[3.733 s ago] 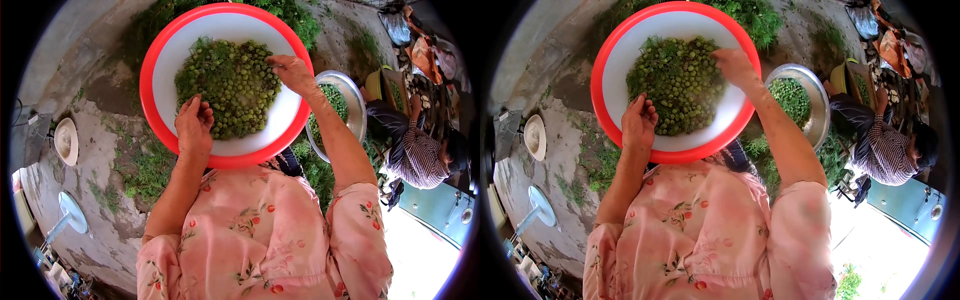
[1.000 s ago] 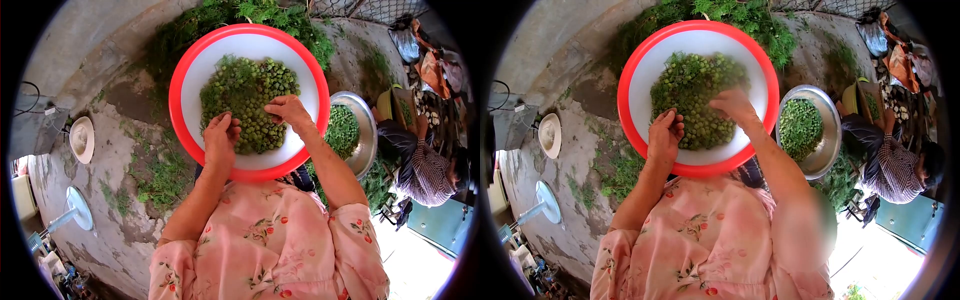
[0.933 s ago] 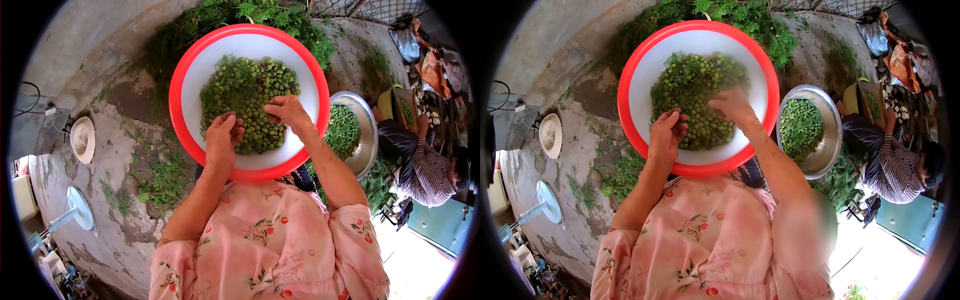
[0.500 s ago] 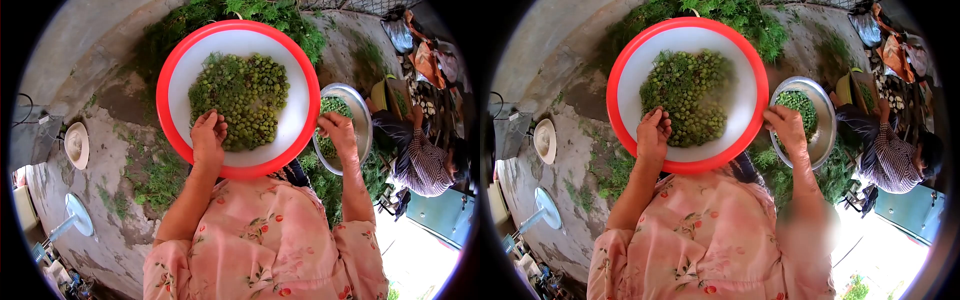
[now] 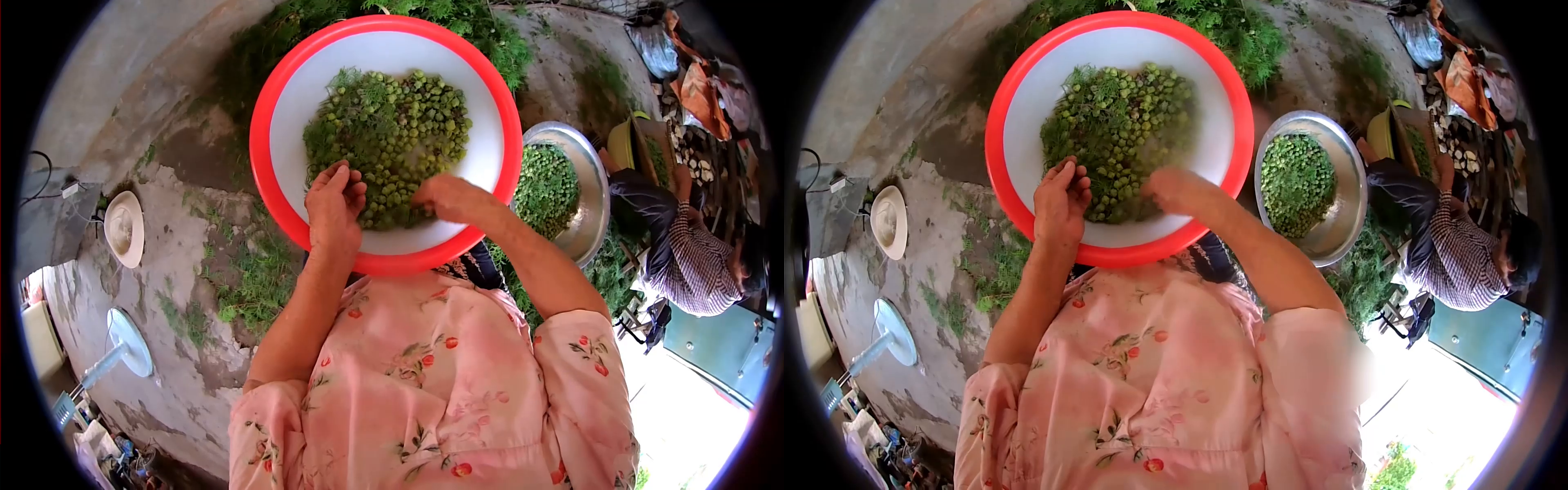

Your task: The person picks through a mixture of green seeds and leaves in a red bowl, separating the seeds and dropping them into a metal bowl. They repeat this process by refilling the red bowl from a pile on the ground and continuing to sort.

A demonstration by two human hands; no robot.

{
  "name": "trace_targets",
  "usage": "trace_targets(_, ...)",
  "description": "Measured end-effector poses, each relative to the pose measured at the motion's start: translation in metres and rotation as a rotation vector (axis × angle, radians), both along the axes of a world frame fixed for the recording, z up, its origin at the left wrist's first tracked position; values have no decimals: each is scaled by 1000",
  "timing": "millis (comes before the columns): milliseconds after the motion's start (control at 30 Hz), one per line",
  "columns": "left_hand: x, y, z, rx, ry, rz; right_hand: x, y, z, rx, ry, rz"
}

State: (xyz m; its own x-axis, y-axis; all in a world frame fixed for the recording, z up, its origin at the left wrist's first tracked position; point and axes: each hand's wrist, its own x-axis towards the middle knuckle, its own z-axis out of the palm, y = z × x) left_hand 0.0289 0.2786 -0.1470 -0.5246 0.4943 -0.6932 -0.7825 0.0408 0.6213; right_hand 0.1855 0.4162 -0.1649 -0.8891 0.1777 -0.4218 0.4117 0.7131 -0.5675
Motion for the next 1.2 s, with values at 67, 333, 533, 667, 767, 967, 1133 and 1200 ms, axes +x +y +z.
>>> trace_targets(67,1,0,0,5,3,2,3,19,-16,168,121,-50)
trace_targets(333,-2,1,-2,35,-2,15,15,57,-3,226,369,-605)
trace_targets(533,1,2,0,17,-14,11,4,47,-20,-83,254,-606)
trace_targets(667,0,1,-2,41,-10,30,-22,21,2,-398,-57,-557)
trace_targets(767,0,1,-1,47,-12,34,-11,34,-37,1,255,-334)
trace_targets(967,0,0,-5,63,-6,40,-15,20,-3,242,211,-217)
trace_targets(1133,-1,1,-3,29,-13,41,-34,-34,12,86,-108,-125)
trace_targets(1200,-1,1,-1,38,-11,56,-31,-32,-2,89,-44,-144)
